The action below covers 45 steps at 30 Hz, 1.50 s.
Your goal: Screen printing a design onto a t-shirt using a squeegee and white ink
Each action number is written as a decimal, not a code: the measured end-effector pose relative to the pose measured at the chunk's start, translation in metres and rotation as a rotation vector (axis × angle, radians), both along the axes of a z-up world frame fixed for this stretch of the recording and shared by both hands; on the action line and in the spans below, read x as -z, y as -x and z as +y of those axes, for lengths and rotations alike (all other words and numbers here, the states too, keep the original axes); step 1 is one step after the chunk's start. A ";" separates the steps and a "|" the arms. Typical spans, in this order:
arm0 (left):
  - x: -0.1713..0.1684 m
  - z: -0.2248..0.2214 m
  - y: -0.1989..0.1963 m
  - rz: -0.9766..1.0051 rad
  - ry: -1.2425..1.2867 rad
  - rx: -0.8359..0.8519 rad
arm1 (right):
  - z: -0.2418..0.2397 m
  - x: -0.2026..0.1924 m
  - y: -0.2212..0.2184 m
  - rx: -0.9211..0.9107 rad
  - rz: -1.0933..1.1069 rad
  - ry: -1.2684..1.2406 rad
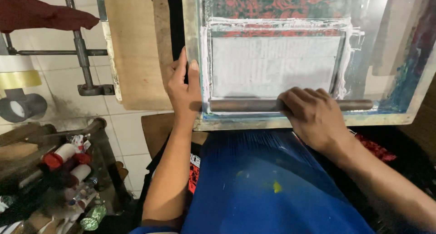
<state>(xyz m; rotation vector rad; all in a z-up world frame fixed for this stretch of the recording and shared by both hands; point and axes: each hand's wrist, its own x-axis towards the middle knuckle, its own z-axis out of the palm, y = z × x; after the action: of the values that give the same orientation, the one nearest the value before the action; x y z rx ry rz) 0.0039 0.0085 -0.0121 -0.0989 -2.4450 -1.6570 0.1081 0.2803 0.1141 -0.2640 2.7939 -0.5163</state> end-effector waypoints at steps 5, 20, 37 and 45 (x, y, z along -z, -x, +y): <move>-0.010 0.000 0.003 0.004 0.028 0.000 | 0.003 0.038 0.000 0.045 0.151 -0.100; -0.016 0.002 0.001 -0.062 0.018 0.043 | -0.023 0.032 0.042 0.060 0.756 -0.310; -0.016 -0.001 -0.002 -0.059 0.130 0.080 | -0.018 0.012 0.011 0.028 0.375 -0.148; -0.019 0.003 0.003 -0.061 0.114 0.065 | 0.005 -0.003 0.059 0.050 0.169 -0.010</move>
<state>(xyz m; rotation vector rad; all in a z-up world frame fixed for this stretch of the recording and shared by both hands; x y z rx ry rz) 0.0009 0.0116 0.0066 -0.1477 -2.6079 -1.5675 0.0487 0.2854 0.1170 -0.2470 2.9734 -0.5133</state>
